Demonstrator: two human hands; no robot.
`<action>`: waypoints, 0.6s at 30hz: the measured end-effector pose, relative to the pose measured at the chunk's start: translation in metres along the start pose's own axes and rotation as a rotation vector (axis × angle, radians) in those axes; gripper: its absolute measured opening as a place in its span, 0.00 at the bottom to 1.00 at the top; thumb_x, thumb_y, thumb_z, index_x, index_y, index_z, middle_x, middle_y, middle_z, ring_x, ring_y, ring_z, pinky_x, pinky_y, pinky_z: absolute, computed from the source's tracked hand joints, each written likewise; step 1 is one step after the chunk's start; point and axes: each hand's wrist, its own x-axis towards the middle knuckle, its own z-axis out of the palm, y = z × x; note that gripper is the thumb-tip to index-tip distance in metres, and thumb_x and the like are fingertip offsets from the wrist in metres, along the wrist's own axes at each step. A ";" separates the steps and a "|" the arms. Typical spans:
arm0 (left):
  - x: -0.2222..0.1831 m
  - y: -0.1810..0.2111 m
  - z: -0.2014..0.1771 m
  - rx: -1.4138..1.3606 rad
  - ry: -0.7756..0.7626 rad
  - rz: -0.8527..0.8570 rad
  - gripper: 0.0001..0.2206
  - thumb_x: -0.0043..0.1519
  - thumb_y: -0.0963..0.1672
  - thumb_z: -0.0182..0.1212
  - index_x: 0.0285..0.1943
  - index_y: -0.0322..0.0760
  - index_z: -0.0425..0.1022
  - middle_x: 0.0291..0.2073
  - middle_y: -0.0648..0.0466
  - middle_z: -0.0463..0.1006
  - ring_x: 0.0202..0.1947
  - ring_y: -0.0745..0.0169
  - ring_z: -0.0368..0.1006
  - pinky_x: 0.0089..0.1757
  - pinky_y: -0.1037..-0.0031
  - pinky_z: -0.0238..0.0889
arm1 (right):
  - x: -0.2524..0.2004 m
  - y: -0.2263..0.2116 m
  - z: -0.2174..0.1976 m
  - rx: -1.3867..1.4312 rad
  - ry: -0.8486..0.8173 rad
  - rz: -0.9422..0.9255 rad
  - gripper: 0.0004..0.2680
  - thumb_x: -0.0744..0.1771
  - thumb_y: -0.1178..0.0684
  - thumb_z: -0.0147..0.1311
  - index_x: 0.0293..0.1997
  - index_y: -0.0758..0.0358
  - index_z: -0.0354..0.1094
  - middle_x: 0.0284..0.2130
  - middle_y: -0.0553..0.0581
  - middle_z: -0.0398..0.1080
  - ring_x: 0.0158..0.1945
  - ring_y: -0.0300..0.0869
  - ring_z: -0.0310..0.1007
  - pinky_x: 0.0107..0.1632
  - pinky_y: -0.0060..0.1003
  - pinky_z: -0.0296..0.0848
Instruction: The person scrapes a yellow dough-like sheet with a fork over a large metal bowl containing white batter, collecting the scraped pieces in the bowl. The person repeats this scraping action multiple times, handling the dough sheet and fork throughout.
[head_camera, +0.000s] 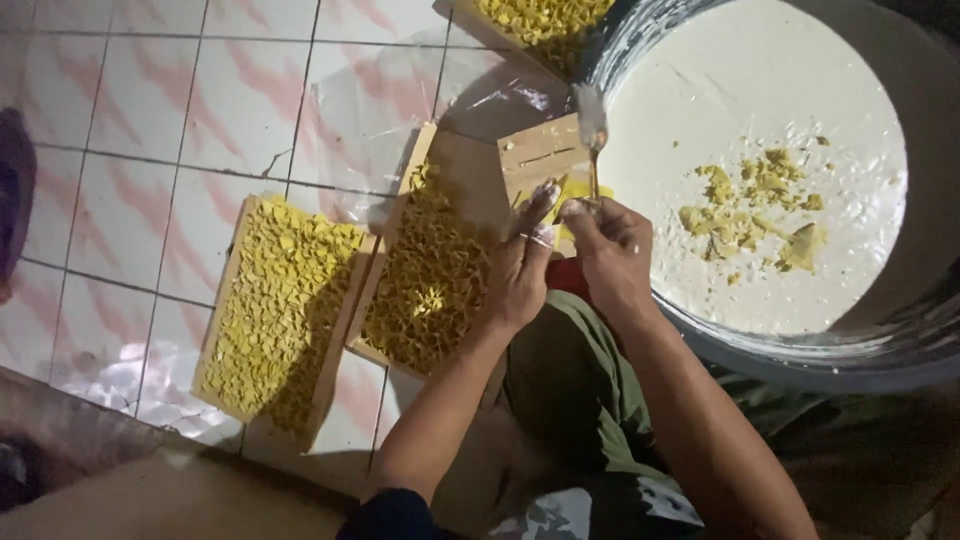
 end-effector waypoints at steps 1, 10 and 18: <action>-0.007 0.006 -0.002 -0.002 0.010 -0.001 0.20 0.74 0.47 0.43 0.74 0.40 0.65 0.69 0.41 0.68 0.72 0.43 0.60 0.68 0.53 0.52 | -0.006 0.002 -0.001 -0.005 -0.009 -0.001 0.11 0.68 0.57 0.62 0.24 0.61 0.69 0.15 0.47 0.61 0.23 0.31 0.56 0.30 0.28 0.54; 0.008 0.010 -0.001 -0.177 0.214 -0.191 0.16 0.70 0.47 0.51 0.59 0.33 0.78 0.44 0.44 0.81 0.49 0.69 0.70 0.54 0.63 0.68 | -0.006 -0.019 0.002 0.026 0.015 0.063 0.10 0.67 0.61 0.60 0.24 0.63 0.66 0.15 0.49 0.60 0.18 0.31 0.57 0.22 0.27 0.52; 0.020 -0.062 -0.026 -1.059 0.591 -0.606 0.22 0.71 0.54 0.50 0.63 0.36 0.75 0.58 0.40 0.77 0.56 0.47 0.76 0.58 0.53 0.69 | 0.007 0.003 -0.021 -0.411 0.043 0.146 0.07 0.67 0.53 0.59 0.32 0.65 0.75 0.19 0.56 0.67 0.24 0.40 0.63 0.28 0.35 0.60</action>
